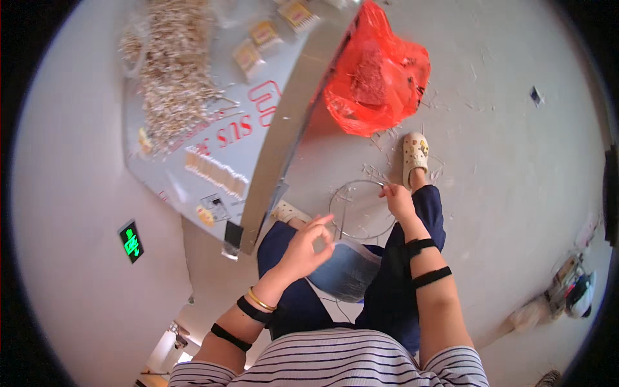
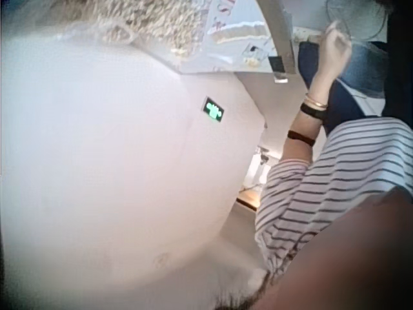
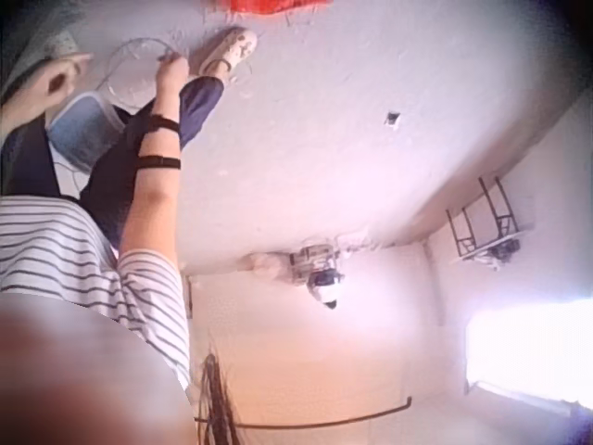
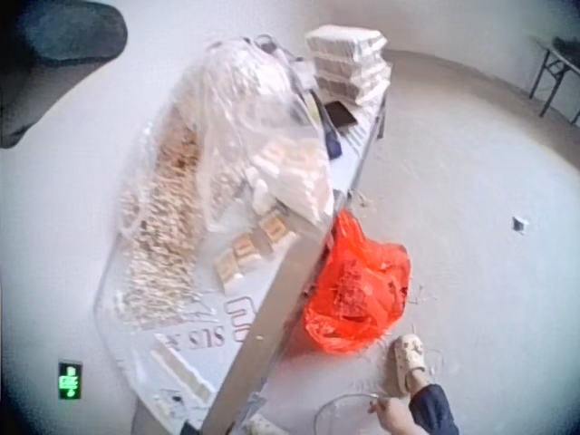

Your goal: Organizing and lining up cotton swabs from a bulk bag on a table for packaging.

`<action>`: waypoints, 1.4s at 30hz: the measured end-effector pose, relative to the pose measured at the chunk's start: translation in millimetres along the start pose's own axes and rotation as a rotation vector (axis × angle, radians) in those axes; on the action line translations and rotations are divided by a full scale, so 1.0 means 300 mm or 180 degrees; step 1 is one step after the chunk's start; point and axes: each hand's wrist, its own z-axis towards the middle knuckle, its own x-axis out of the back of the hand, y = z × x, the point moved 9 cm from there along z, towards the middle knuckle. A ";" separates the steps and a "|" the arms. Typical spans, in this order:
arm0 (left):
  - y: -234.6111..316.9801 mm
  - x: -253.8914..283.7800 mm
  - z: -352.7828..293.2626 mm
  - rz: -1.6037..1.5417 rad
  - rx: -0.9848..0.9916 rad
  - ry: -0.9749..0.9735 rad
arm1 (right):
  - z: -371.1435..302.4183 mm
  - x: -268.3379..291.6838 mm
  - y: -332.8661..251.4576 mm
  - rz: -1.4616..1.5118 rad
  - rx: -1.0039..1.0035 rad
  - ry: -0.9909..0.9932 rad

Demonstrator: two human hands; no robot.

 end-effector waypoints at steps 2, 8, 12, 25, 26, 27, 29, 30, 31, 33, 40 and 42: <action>0.079 0.007 -0.099 -0.0028 0.0146 -0.0276 | -0.010 0.038 0.023 0.0165 0.0051 0.0041; 0.151 0.053 -0.157 -0.0244 0.0356 -0.0252 | -0.297 0.203 -0.718 0.0894 0.1274 -0.0444; 0.227 -0.030 0.022 -0.0475 -0.0260 0.0128 | -0.542 0.196 -0.969 0.0159 0.2701 -0.0464; -0.129 0.134 -0.168 -0.1552 -0.0835 0.1520 | -0.523 0.823 -0.170 0.1652 0.1229 0.1859; -0.110 0.120 -0.200 -0.1557 -0.0912 0.1504 | -0.580 0.810 -0.161 0.1641 0.1279 0.1918; -0.088 0.106 -0.236 -0.1477 -0.1008 0.1462 | -0.626 0.774 -0.159 0.1644 0.1363 0.1777; -0.059 0.092 -0.286 -0.1404 -0.1197 0.1425 | -0.710 0.717 -0.144 0.1706 0.1398 0.1597; -0.051 0.109 -0.311 -0.1372 -0.1353 0.1535 | -0.742 0.713 -0.146 0.1684 0.1467 0.1647; -0.044 0.128 -0.335 -0.1343 -0.1499 0.1645 | -0.768 0.707 -0.149 0.1611 0.1501 0.1662; -0.046 0.151 -0.385 -0.1364 -0.1633 0.1759 | -0.811 0.692 -0.143 0.1639 0.1525 0.1584; -0.091 0.114 -0.456 -0.1651 -0.1713 0.1778 | -0.916 0.726 -0.117 0.1451 0.1570 0.1512; -0.087 0.129 -0.472 -0.1718 -0.1787 0.1811 | -0.931 0.807 -0.078 0.1766 0.1470 0.1730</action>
